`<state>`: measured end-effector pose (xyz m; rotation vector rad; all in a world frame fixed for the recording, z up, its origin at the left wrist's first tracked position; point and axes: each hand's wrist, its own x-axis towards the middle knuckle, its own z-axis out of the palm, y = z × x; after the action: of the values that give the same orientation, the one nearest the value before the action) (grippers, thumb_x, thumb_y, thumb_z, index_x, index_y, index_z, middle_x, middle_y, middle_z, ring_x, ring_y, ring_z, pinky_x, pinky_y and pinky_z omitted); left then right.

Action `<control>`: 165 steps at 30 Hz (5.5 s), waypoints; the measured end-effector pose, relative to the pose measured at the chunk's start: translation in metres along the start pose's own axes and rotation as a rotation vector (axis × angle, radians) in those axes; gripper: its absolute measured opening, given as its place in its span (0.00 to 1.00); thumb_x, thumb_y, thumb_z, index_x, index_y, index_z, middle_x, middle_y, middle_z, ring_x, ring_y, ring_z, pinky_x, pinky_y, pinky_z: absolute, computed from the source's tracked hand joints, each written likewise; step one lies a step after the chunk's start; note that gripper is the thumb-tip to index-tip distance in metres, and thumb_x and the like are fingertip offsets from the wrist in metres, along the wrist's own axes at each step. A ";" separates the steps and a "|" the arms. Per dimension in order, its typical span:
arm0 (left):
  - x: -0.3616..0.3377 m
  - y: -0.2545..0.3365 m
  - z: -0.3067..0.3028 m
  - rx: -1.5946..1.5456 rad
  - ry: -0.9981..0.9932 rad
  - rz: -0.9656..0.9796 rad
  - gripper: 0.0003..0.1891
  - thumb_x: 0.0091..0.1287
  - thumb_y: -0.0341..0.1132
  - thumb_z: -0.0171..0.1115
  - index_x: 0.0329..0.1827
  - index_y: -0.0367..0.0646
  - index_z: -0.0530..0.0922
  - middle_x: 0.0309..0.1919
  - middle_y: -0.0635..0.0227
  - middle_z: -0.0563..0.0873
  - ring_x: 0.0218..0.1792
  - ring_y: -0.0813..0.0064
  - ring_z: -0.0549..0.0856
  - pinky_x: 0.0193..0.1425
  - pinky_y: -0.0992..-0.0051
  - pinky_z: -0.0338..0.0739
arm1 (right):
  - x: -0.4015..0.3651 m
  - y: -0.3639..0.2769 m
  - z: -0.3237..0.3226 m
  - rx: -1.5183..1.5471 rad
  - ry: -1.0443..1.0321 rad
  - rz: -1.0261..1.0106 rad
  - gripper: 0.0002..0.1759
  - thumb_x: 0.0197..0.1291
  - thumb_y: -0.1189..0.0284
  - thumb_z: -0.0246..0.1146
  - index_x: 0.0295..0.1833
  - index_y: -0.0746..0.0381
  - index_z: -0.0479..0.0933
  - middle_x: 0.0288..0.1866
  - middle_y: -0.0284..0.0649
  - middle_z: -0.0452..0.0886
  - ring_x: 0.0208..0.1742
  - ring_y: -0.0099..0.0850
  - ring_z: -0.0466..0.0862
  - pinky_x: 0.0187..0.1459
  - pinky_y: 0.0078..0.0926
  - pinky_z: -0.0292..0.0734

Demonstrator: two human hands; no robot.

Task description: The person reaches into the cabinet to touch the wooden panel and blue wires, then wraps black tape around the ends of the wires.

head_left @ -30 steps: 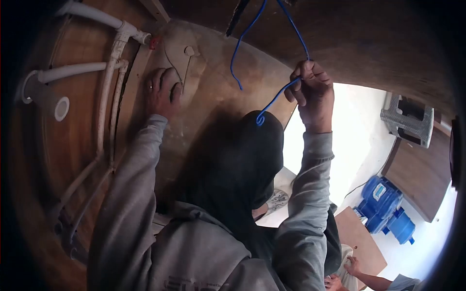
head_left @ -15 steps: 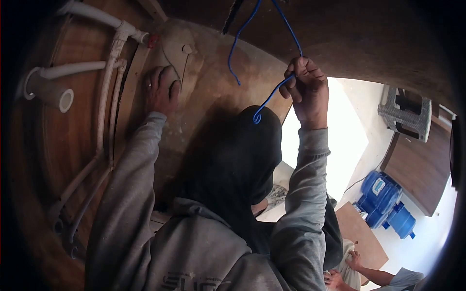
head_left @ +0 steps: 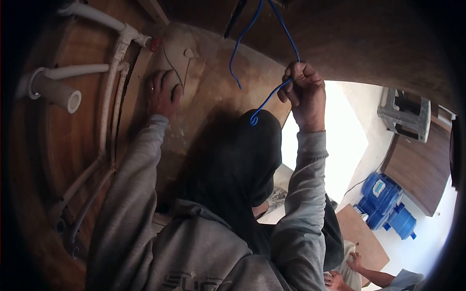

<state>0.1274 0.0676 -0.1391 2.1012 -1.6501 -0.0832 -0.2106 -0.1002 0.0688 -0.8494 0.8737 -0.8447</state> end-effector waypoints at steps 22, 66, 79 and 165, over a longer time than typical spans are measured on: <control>0.002 0.000 0.002 -0.017 -0.020 -0.011 0.32 0.75 0.47 0.68 0.81 0.50 0.75 0.76 0.54 0.75 0.73 0.40 0.74 0.79 0.45 0.70 | 0.008 0.008 -0.001 -0.287 0.159 -0.088 0.16 0.82 0.62 0.68 0.42 0.64 0.84 0.25 0.32 0.79 0.22 0.20 0.77 0.26 0.21 0.69; 0.000 0.009 -0.008 -0.033 -0.047 -0.054 0.32 0.74 0.47 0.67 0.79 0.45 0.75 0.78 0.53 0.72 0.79 0.39 0.69 0.85 0.42 0.64 | 0.004 -0.003 0.000 -0.836 0.180 -0.225 0.19 0.87 0.59 0.62 0.57 0.68 0.84 0.38 0.38 0.85 0.33 0.22 0.82 0.36 0.22 0.77; -0.002 0.008 -0.009 -0.087 -0.084 -0.095 0.33 0.76 0.47 0.66 0.82 0.47 0.73 0.81 0.54 0.70 0.79 0.37 0.68 0.85 0.42 0.66 | -0.063 0.066 -0.039 -0.995 0.100 -0.077 0.23 0.89 0.57 0.58 0.57 0.68 0.85 0.46 0.45 0.89 0.44 0.38 0.88 0.51 0.34 0.83; -0.001 0.017 -0.005 0.084 -0.129 -0.126 0.33 0.76 0.52 0.65 0.81 0.49 0.72 0.80 0.54 0.71 0.79 0.37 0.69 0.83 0.41 0.67 | -0.153 0.104 -0.041 -1.400 -0.282 -0.645 0.32 0.74 0.50 0.59 0.74 0.55 0.85 0.85 0.54 0.74 0.88 0.65 0.65 0.85 0.69 0.56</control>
<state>0.1138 0.0669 -0.1283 2.3060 -1.6168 -0.1968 -0.2794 0.0654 0.0059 -2.5021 0.8824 -0.5172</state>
